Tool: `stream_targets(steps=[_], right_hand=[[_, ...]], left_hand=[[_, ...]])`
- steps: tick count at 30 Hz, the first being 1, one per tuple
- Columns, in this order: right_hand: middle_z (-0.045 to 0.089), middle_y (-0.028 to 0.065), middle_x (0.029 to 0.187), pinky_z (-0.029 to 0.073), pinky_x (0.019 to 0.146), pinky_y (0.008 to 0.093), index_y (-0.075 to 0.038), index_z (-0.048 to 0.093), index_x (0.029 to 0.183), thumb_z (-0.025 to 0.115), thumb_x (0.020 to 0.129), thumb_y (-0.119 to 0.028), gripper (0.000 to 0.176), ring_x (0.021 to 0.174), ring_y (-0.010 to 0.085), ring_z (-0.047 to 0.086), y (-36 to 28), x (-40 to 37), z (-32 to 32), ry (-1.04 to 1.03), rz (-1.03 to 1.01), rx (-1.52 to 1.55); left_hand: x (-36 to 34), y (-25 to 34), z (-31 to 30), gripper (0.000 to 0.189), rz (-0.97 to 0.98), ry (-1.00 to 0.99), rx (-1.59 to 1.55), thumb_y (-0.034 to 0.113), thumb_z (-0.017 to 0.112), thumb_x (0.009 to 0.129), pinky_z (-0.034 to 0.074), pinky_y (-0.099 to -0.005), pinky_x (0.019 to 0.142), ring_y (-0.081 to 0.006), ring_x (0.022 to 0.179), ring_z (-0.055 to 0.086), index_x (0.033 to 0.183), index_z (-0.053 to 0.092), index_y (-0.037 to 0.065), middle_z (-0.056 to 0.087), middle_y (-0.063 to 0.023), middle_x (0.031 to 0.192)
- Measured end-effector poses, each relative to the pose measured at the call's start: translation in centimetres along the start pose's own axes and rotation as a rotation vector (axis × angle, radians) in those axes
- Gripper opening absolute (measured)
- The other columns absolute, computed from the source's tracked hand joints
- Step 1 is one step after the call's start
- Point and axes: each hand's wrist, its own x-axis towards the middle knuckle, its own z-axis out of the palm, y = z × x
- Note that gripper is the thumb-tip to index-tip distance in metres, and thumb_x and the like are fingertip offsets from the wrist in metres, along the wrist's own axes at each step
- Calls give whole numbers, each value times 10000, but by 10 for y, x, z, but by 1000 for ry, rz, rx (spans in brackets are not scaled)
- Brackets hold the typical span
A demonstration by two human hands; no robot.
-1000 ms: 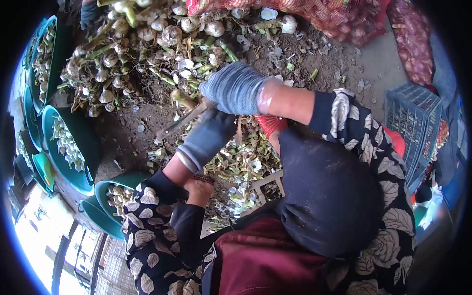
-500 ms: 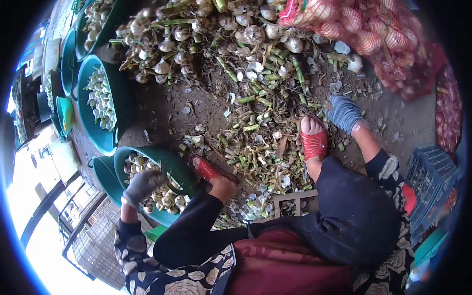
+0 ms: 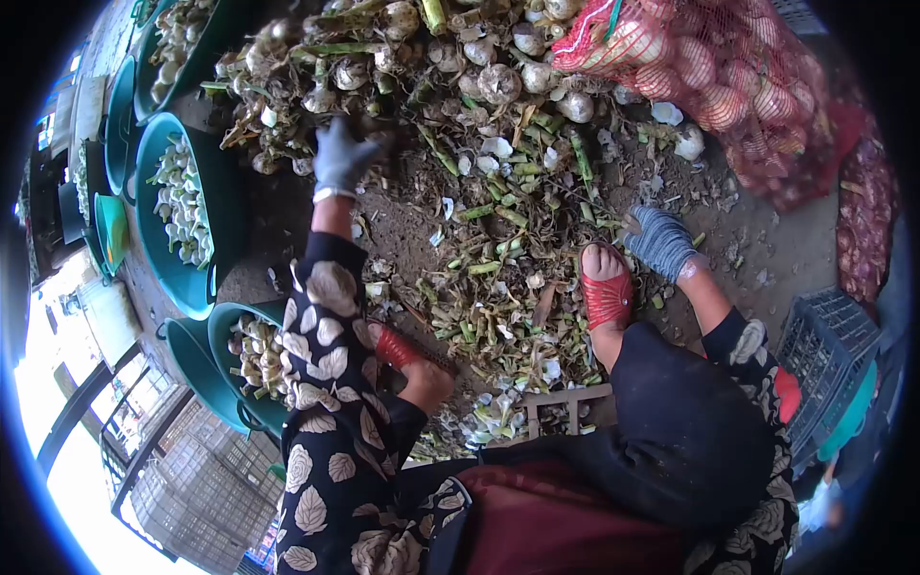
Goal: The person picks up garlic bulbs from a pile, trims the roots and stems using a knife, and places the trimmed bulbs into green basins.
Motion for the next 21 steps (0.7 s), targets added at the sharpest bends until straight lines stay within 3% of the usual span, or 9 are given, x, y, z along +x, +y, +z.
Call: stream_targets(steps=[2,7,9,11,13,15,16,19,21], right_hand=[[622,230,900,489,737,378,56,572,964,669,732,-200,359,844,356,607,-17,-2,-5,0,3,-30],[622,229,862,490,723,386,54,580,942,664,738,-223,354,819,372,602,-16,-1,0,27,4,86],[622,232,856,490,720,387,57,580,948,661,739,-229,364,814,375,602,-16,1,-5,57,-21,66],[622,242,875,492,728,380,72,573,1015,660,737,-231,420,830,364,608,-10,4,-4,24,9,54],[621,246,890,493,740,377,78,562,1052,661,734,-225,451,842,356,612,11,7,14,75,-24,115],[620,248,904,492,754,375,83,553,1073,662,732,-221,469,856,353,613,8,8,15,74,-31,117],[619,249,909,491,759,375,84,552,1072,663,731,-219,469,861,355,612,6,8,14,65,-28,109],[630,229,913,495,764,351,83,550,1076,671,730,-227,480,855,319,624,-12,2,6,11,11,163],[636,216,906,499,759,337,81,554,1066,671,734,-232,471,843,293,631,-25,3,4,-40,68,318]], left_hand=[[-42,-1,19,733,158,4,-207,428,790,573,442,-355,877,-288,940,563,1086,496,-5,560,-180,1043],[-98,-52,65,536,318,-945,-952,220,694,794,420,-293,910,-180,1008,549,1234,486,-6,585,-81,1123],[-94,-36,21,489,380,-634,-867,164,683,799,439,-293,872,-179,949,564,1216,497,-13,595,-74,1078],[-77,-24,11,505,178,84,-1026,120,672,798,450,-292,848,-183,934,561,1237,462,-14,585,-81,1077],[-33,-54,33,560,291,416,-667,124,702,754,445,-300,858,-184,953,559,1228,437,-18,571,-98,1100],[-14,-66,59,671,157,209,-428,216,760,666,432,-315,891,-220,1006,563,1216,434,13,560,-129,1128],[-26,-45,57,689,63,351,-87,307,787,584,431,-334,903,-267,1029,573,1140,477,44,571,-154,1117],[-28,-24,40,734,-127,139,-114,359,794,552,455,-362,871,-311,996,587,1135,455,68,587,-156,1092],[-62,-7,38,656,-138,67,-531,283,772,630,484,-338,778,-247,876,607,1128,410,57,595,-102,1023]])
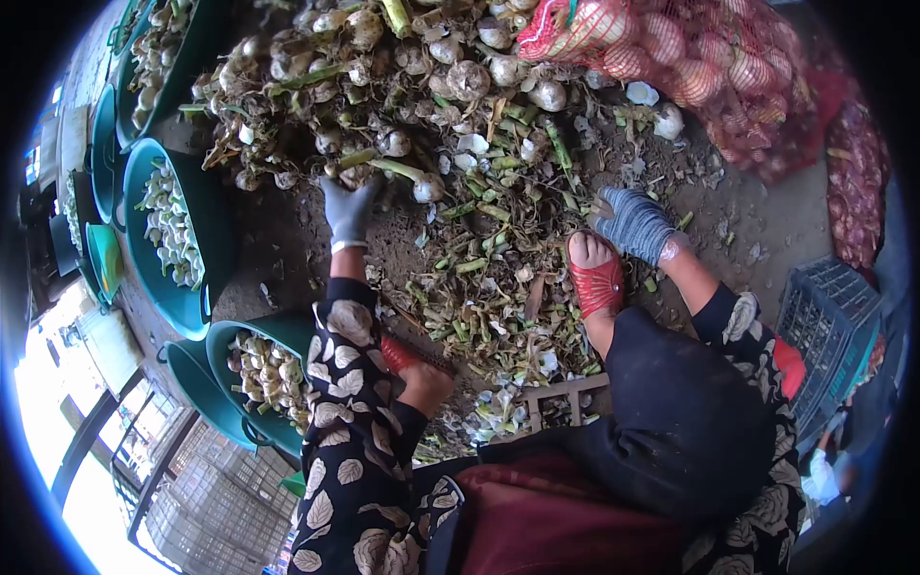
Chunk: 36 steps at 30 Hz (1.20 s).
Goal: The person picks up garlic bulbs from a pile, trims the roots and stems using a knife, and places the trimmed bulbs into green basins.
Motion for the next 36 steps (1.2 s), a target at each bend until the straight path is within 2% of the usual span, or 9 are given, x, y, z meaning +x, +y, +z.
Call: stream_targets(steps=[2,9,12,13,14,15,16,21,36], right_hand=[[642,196,876,502,732,325,72,566,1031,667,744,-226,425,809,264,637,-6,-4,5,59,-81,22],[636,154,806,498,687,325,39,585,960,665,748,-211,337,725,264,620,-53,-12,-2,142,-203,43],[564,100,692,469,615,364,-37,527,785,670,741,-195,218,626,283,559,-97,-24,-17,217,-324,-190],[591,142,799,478,691,364,-11,559,860,682,715,-189,261,738,314,577,-101,-27,-18,238,-386,-221],[618,183,905,487,768,364,15,590,936,694,688,-182,333,850,344,595,-106,-31,-21,257,-448,-252],[613,197,986,481,793,387,9,597,1000,694,660,-185,403,914,351,591,-112,-35,-27,227,-503,-314],[581,93,767,479,628,399,-90,537,803,688,644,-185,239,700,306,596,-109,-32,-21,391,-713,-335],[581,86,755,485,606,406,-90,574,919,666,662,-201,296,706,280,612,-127,-49,-20,234,-658,-592],[601,111,837,485,634,397,-33,573,1046,683,627,-244,482,730,279,608,-107,-47,-15,254,-693,-525]], left_hand=[[-32,-2,7,597,42,-28,-559,227,742,707,487,-311,750,-189,853,584,1151,385,45,569,-66,1026],[-122,5,13,864,128,-327,-916,403,775,675,381,-314,951,-176,1075,508,1310,319,35,539,-65,1141],[-127,31,16,571,144,-579,-1079,105,718,733,512,-322,799,-192,936,586,1199,407,-3,575,-123,1051],[-128,27,24,596,208,-553,-994,116,737,711,501,-311,792,-193,901,590,1210,431,4,574,-113,1070],[-137,42,22,806,167,-563,-846,414,816,608,415,-316,905,-165,1018,537,1200,454,4,552,-69,1138],[-136,35,26,779,244,-630,-786,397,819,609,419,-315,897,-160,1009,539,1182,468,4,557,-71,1130],[-137,24,29,751,241,-682,-707,375,821,613,421,-318,892,-162,1001,541,1172,483,4,564,-75,1116],[-170,34,28,718,24,-781,-619,372,809,634,425,-342,897,-205,1001,545,1166,510,-5,571,-109,1110],[-164,-1,45,819,526,-308,-264,413,784,654,416,-351,924,-209,1031,541,1258,411,6,538,-130,1167]])
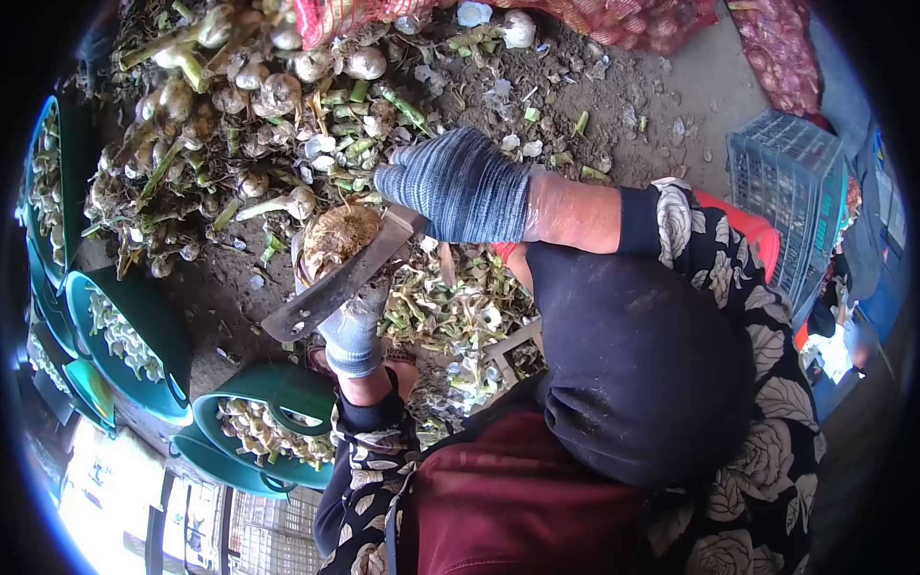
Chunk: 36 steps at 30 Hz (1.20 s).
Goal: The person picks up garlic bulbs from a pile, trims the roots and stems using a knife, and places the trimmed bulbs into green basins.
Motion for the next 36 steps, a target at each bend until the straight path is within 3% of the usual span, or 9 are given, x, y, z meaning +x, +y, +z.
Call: stream_targets(steps=[14,18,19,21,24,27,29,35,36], right_hand=[[629,154,867,491,654,401,-39,573,1071,627,719,-256,417,758,309,621,19,-17,29,-1,43,39],[640,178,861,497,686,395,-48,590,995,583,821,-301,307,780,306,633,88,-48,26,-134,809,130],[640,171,855,496,685,397,-46,587,994,582,823,-294,301,773,307,633,93,-44,30,-62,743,140],[642,157,843,496,683,399,-42,581,992,578,826,-280,290,759,310,631,88,-58,40,118,720,163],[647,126,923,482,766,348,-101,622,1000,574,852,-288,243,883,237,612,71,-48,24,91,-107,-265],[603,82,1100,484,846,356,-111,526,1214,535,889,-263,358,930,190,593,28,-39,2,-255,697,1419],[626,113,1024,520,643,270,-87,588,1133,607,848,-247,328,805,144,620,36,-53,32,-215,390,1752],[642,111,889,484,515,225,-51,597,1075,689,771,-118,325,716,104,603,21,-36,44,-246,226,1348],[637,92,905,483,576,232,-45,580,1093,714,744,-120,381,760,99,592,21,-37,39,-251,264,1382]], left_hand=[[-7,71,14,644,-227,38,-491,383,679,753,407,-362,928,-230,1070,511,1206,442,-9,517,-134,1168],[-36,97,-12,528,-445,57,-908,367,483,888,401,-365,954,-268,1120,494,1254,408,-6,482,-143,1236],[-20,95,-3,487,33,5,-425,274,464,900,402,-342,961,-241,1125,493,1294,366,5,483,-139,1245],[0,101,-3,528,198,-180,-351,215,497,891,419,-335,952,-233,1123,497,1343,305,20,463,-147,1266],[-8,79,4,591,-214,-178,-755,280,515,883,427,-355,933,-261,1111,499,1354,279,14,442,-168,1268],[-10,57,16,511,-115,-96,-502,344,403,936,391,-330,924,-228,1067,500,1297,362,-15,485,-151,1211],[1,61,28,368,12,82,-247,194,324,972,376,-301,918,-191,1026,518,1237,455,-25,538,-132,1155],[20,58,32,273,85,209,-404,33,382,915,447,-268,803,-158,922,552,1158,500,-5,572,-110,1079],[23,57,25,225,-86,370,88,-9,432,868,450,-268,753,-166,871,550,1060,542,26,582,-87,996]])
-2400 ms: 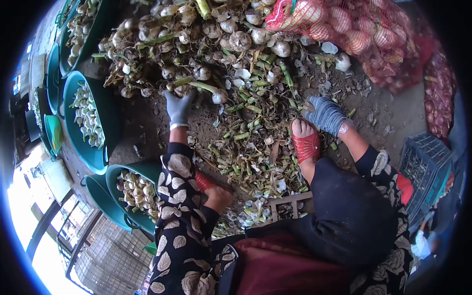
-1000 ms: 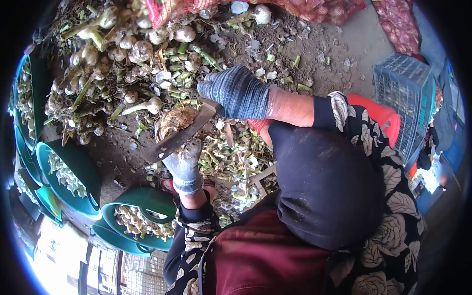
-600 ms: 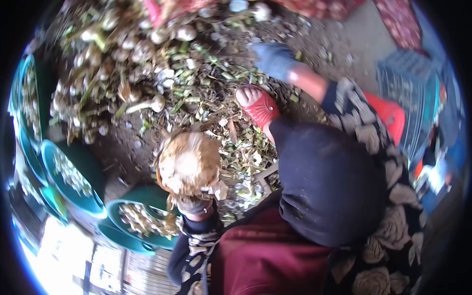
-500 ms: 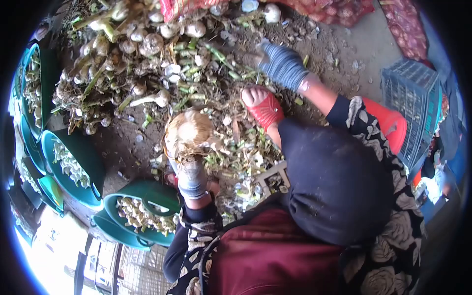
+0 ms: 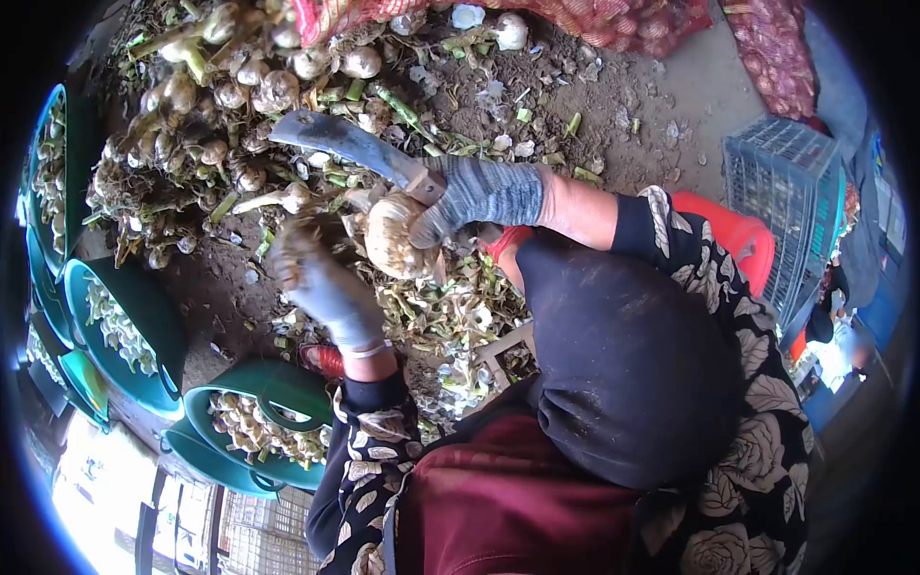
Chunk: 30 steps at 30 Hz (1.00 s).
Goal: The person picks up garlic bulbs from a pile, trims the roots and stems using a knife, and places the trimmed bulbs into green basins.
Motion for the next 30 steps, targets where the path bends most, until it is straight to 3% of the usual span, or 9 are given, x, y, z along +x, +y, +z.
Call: stream_targets(steps=[2,5,7,10,14,18,23,26,30], right_hand=[[628,55,935,481,698,245,-33,547,1128,763,690,-123,496,849,87,571,-27,0,6,28,54,78],[576,49,1058,465,801,260,-54,464,1233,773,674,-97,641,930,88,539,-36,11,3,134,-294,-291],[596,55,1055,465,832,293,-100,497,1230,750,709,-153,581,940,134,561,-15,14,5,131,-192,-234],[631,82,892,483,784,319,-58,598,1070,701,765,-282,393,822,181,604,-16,19,9,193,-271,-531],[603,136,875,493,703,334,-7,607,981,709,700,-201,356,795,269,608,-21,15,-16,474,-105,-956],[568,140,791,484,647,379,-42,588,841,667,663,-193,246,736,327,590,-22,23,-2,398,-265,-1286],[615,204,760,488,646,432,-42,651,828,538,790,-235,226,689,351,618,11,9,-61,230,468,-1319],[602,238,743,489,652,422,9,621,806,584,772,-307,321,704,384,597,33,-20,-64,496,368,-1182],[591,238,707,483,628,424,31,595,795,620,738,-333,369,694,382,592,32,-13,-58,423,319,-1101]], left_hand=[[24,18,-9,193,-363,453,-502,53,446,866,436,-285,777,-179,850,538,1030,548,48,570,-75,954],[22,13,-34,221,-774,56,-410,155,446,871,413,-335,841,-215,875,531,1046,539,55,562,-85,977],[4,-22,-11,372,-919,-117,-1160,326,448,900,396,-420,888,-245,967,528,1154,507,61,550,-118,1106],[-9,3,9,432,-487,-487,-703,350,465,914,416,-370,876,-193,992,532,1176,507,9,554,-107,1108],[-9,3,1,350,-748,-581,-909,269,491,912,451,-264,742,-117,776,556,991,607,-52,614,-57,858],[-7,2,3,261,-542,-643,-600,197,589,854,446,-238,686,-91,739,559,979,599,-31,628,-42,834],[13,-21,-21,267,-353,-585,-430,169,668,802,453,-210,568,-84,641,567,980,571,-4,624,-40,806],[49,-4,-80,216,-410,-614,-277,84,633,764,423,-222,570,-54,668,514,966,598,15,587,28,774],[67,-13,-186,253,-282,-1033,502,279,679,757,416,-362,527,-258,520,526,822,638,38,552,-114,594]])
